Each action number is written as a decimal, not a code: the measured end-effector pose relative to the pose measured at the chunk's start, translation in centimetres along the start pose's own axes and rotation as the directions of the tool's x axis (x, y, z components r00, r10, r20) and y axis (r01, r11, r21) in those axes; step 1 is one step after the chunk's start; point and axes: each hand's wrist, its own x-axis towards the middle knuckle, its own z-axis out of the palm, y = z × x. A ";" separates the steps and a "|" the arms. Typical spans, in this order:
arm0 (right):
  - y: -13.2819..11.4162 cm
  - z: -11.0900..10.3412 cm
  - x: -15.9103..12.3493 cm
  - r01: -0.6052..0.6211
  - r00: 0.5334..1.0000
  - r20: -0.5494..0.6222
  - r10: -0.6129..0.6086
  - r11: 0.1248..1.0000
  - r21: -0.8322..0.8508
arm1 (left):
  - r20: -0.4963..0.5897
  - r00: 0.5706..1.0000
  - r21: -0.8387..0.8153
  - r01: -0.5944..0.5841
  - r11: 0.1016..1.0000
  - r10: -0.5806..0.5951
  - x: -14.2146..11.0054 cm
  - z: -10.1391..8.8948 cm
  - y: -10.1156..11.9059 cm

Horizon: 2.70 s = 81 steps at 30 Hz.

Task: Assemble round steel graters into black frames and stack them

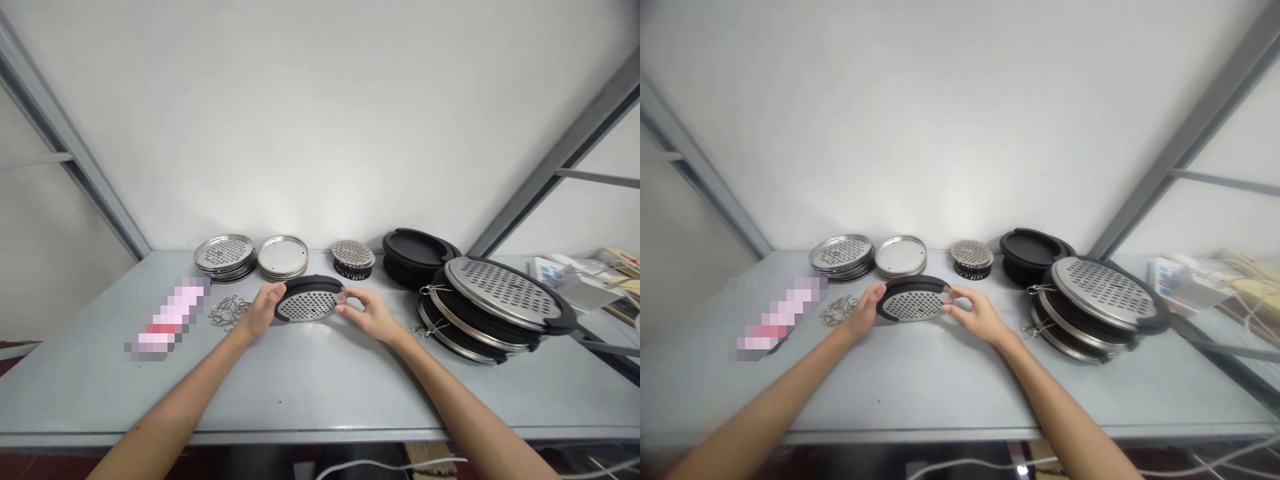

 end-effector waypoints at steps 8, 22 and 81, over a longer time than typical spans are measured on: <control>0.3 -0.6 0.5 -0.221 0.952 -0.155 0.262 0.945 0.240 | -0.053 0.980 0.346 -0.164 0.924 0.193 0.0 0.6 -0.7; 1.2 -0.3 0.5 -0.490 0.829 -0.026 0.559 0.747 0.448 | 0.451 0.880 0.544 -0.402 0.737 0.148 -0.8 0.8 -0.6; 0.3 -1.1 0.2 0.012 0.921 -0.386 0.050 0.987 0.157 | -0.099 0.986 0.059 -0.127 0.990 0.132 0.2 0.8 -0.4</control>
